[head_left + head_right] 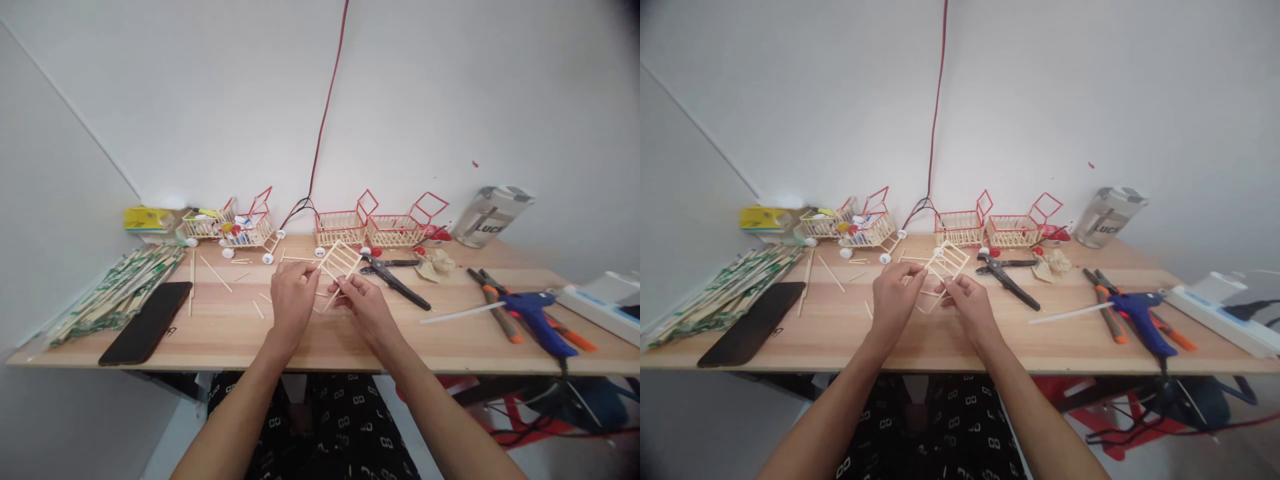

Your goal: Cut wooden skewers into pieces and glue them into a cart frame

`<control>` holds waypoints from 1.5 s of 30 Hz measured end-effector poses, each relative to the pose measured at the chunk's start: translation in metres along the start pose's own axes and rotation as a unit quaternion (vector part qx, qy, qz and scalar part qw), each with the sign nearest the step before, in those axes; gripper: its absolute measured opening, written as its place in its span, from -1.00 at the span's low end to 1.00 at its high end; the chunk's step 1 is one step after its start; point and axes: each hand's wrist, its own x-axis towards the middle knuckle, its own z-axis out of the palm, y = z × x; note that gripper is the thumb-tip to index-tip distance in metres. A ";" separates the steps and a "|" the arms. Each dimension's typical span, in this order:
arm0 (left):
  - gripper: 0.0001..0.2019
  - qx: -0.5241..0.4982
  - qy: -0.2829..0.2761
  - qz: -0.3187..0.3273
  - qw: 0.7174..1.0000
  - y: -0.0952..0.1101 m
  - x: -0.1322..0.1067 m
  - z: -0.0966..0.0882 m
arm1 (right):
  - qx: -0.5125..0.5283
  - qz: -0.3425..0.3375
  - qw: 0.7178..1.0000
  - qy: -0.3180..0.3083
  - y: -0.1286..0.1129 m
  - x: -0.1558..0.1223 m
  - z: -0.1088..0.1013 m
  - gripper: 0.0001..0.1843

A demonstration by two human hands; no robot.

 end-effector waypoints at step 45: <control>-0.90 0.065 0.005 -0.003 0.998 -0.016 -0.002 -0.022 | -0.542 -0.190 0.817 0.040 -0.013 -0.014 0.038 -0.65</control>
